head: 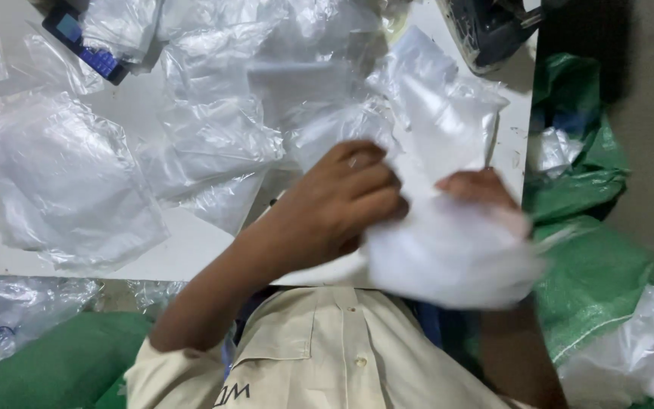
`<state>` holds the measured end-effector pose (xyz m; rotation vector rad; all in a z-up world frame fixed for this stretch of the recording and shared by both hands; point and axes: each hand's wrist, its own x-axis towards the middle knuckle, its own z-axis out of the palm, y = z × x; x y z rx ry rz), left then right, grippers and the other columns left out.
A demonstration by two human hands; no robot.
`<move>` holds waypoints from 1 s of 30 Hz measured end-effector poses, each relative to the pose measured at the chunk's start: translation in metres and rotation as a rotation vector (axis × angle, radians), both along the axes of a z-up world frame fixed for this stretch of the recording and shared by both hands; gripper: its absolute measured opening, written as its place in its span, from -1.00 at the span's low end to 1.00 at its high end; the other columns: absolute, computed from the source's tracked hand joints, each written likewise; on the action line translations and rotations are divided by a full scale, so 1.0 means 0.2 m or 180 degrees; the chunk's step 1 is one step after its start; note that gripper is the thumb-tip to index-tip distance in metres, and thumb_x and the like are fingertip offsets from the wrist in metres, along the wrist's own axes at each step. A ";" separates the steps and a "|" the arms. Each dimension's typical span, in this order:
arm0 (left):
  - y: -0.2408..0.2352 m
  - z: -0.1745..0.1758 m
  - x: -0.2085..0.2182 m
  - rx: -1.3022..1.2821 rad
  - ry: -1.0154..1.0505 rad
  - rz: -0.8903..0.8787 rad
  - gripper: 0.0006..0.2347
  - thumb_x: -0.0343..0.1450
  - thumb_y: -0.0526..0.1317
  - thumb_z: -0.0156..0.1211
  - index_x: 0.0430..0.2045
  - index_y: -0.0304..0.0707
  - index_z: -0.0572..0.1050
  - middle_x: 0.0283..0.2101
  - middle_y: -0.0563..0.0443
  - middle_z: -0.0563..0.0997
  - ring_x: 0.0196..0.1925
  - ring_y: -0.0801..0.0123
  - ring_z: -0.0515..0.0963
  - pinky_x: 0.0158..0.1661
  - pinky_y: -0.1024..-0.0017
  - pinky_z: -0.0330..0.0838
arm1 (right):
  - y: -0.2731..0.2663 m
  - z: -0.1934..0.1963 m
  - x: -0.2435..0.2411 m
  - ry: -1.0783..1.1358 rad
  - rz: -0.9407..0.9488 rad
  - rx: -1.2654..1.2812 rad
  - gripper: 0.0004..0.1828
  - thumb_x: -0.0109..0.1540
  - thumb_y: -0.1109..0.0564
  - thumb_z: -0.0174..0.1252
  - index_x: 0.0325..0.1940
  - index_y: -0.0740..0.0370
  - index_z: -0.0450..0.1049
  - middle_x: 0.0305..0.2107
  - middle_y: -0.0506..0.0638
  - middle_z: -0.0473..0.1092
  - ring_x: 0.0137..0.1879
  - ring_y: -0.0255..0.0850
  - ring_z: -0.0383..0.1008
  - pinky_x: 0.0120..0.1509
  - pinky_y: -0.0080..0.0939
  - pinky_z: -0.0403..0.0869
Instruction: Folding and stacking plastic bags on a workbench
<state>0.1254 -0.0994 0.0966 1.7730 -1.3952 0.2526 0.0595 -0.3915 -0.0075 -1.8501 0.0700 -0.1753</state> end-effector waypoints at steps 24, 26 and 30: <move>0.46 -0.23 -0.61 0.0467 0.3541 0.0246 -0.74 0.56 -0.08 -0.13 -0.40 -0.27 0.36 -0.34 -0.08 0.45 -0.30 0.20 0.43 -0.24 0.28 0.29 | 0.56 -0.11 -0.43 0.0065 0.0255 -0.2574 -0.84 0.33 0.15 0.26 -0.03 0.24 0.56 -0.16 0.10 0.36 0.02 0.02 0.43 0.12 0.00 0.43; 0.48 -0.21 -0.60 0.0493 0.3445 0.0159 -0.68 0.53 0.00 -0.05 -0.23 -0.36 0.41 -0.19 -0.21 0.40 -0.22 0.08 0.47 -0.17 0.22 0.36 | 0.54 -0.11 -0.46 0.0181 -0.0393 -0.2017 -0.90 0.35 0.28 0.19 -0.23 0.36 0.43 -0.38 0.12 0.26 -0.29 -0.03 0.24 -0.21 -0.03 0.23; 0.46 -0.20 -0.57 0.0273 0.2335 -0.0092 -0.66 0.58 -0.11 -0.10 -0.17 -0.57 0.46 0.14 -0.40 0.41 0.48 -0.31 0.11 0.44 0.01 -0.04 | 0.46 -0.27 -0.60 0.1739 -0.0788 0.0874 -0.53 0.27 0.41 0.00 0.28 0.31 0.41 0.19 0.14 0.44 0.29 -0.06 0.45 0.44 -0.07 0.43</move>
